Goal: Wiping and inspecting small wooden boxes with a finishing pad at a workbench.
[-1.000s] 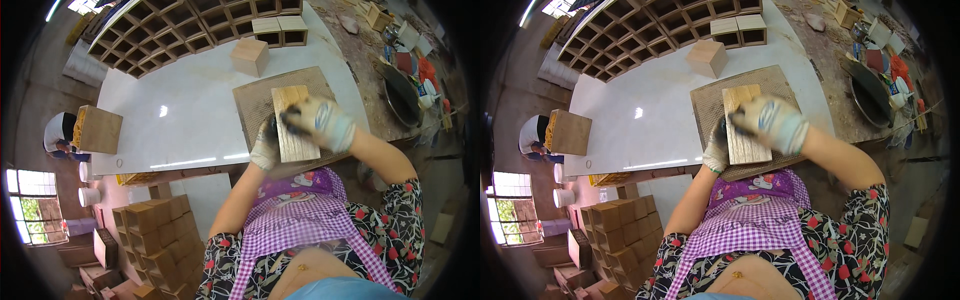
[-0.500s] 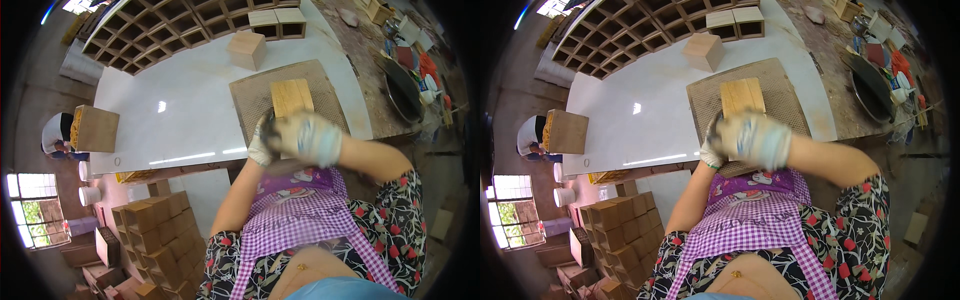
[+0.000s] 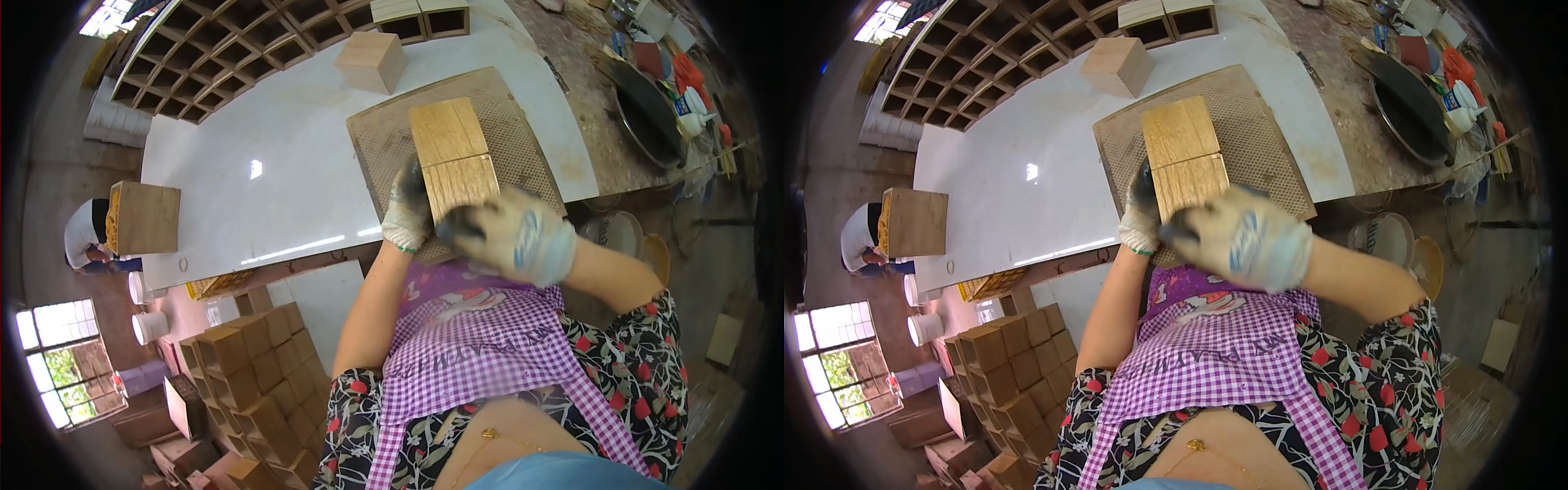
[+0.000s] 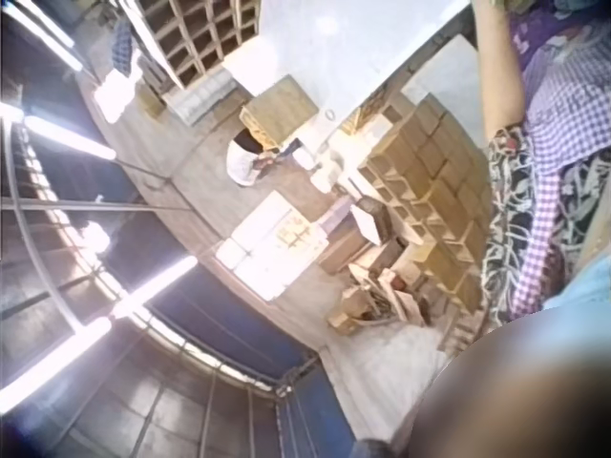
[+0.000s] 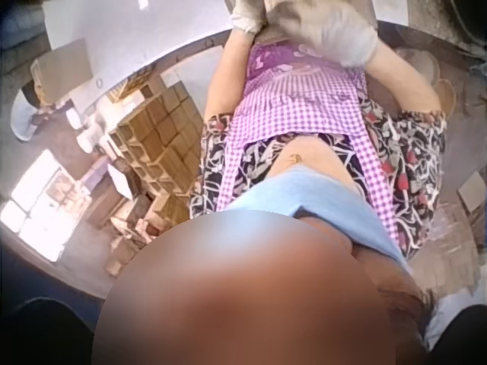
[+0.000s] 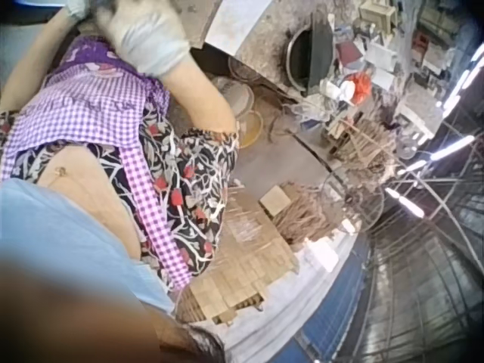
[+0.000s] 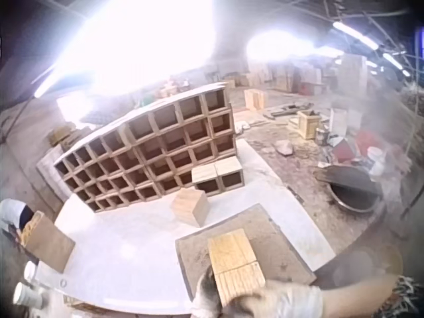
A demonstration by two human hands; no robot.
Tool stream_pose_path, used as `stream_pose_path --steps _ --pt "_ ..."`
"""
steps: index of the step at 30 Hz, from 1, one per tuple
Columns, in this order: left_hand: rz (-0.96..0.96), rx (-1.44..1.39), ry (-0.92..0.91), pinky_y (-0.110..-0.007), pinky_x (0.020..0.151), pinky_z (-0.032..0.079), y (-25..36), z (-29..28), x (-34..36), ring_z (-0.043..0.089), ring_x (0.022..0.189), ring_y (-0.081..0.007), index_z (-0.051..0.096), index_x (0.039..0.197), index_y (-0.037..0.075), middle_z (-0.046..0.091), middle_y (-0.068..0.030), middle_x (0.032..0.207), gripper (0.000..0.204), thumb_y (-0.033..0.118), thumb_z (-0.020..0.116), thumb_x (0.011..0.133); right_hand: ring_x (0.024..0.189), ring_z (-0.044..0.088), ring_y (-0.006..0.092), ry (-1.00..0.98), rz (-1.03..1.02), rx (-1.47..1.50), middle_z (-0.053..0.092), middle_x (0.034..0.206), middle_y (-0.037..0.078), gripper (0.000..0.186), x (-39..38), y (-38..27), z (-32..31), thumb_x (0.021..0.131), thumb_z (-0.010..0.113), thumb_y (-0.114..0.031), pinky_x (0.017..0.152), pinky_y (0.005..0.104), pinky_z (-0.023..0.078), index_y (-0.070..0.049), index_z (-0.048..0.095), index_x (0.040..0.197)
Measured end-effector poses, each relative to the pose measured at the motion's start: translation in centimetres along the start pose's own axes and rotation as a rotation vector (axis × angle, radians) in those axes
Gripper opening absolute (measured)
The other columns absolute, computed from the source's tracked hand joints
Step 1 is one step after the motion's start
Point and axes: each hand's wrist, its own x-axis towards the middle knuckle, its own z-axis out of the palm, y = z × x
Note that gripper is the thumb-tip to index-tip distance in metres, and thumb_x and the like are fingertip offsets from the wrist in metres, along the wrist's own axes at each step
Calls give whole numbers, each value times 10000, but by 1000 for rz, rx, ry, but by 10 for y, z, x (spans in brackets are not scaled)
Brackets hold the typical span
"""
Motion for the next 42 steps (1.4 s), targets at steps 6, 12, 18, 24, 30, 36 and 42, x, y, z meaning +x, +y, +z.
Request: stream_pose_path --steps 6,12,18,24,30,36,42 --pt "-78 571 180 -331 1090 391 10 34 1 496 1257 -183 422 1410 88 541 -47 1361 423 271 437 1029 899 646 269 22 163 -30 646 1021 113 402 -6 13 -4 867 613 -268 779 381 537 -134 597 1246" --pt "-238 1129 416 -365 1115 339 -1 22 -5 448 1304 -215 431 1412 80 519 -60 1394 446 231 483 996 996 645 302 287 543 -126 652 1021 144 274 53 106 13 875 652 -258 836 418 537 -109 640 1104" --pt "-166 693 277 -414 1145 296 0 5 -12 386 1361 -235 405 1445 91 459 -62 1460 509 377 376 1025 962 646 304 70 357 52 643 1026 134 302 25 65 13 881 639 -265 855 407 526 -115 618 1143" --pt "-125 15 120 -335 1089 375 9 15 -4 447 1313 -187 462 1380 85 509 -52 1412 437 338 433 1025 861 641 217 -80 70 206 646 962 58 337 -53 -10 4 822 640 -264 747 377 539 -218 667 1155" --pt "-120 1211 509 -351 896 522 25 97 26 635 1068 -183 578 1208 22 676 -43 1149 338 50 671 884 790 628 163 282 31 11 656 899 8 245 -54 -3 -38 793 671 -351 648 321 510 -271 715 1021" --pt "9 710 606 -388 898 546 40 91 8 618 1101 -224 508 1331 39 606 -108 1254 481 365 512 978 795 625 187 478 -127 89 699 897 21 249 -36 -20 -39 609 758 -362 605 313 462 -255 737 833" --pt "15 405 477 -380 895 549 46 88 -1 626 1078 -224 511 1323 35 615 -100 1229 485 368 534 971 722 620 165 505 -260 -23 684 978 62 294 -34 -15 -42 773 736 -352 567 298 419 -185 740 1015"
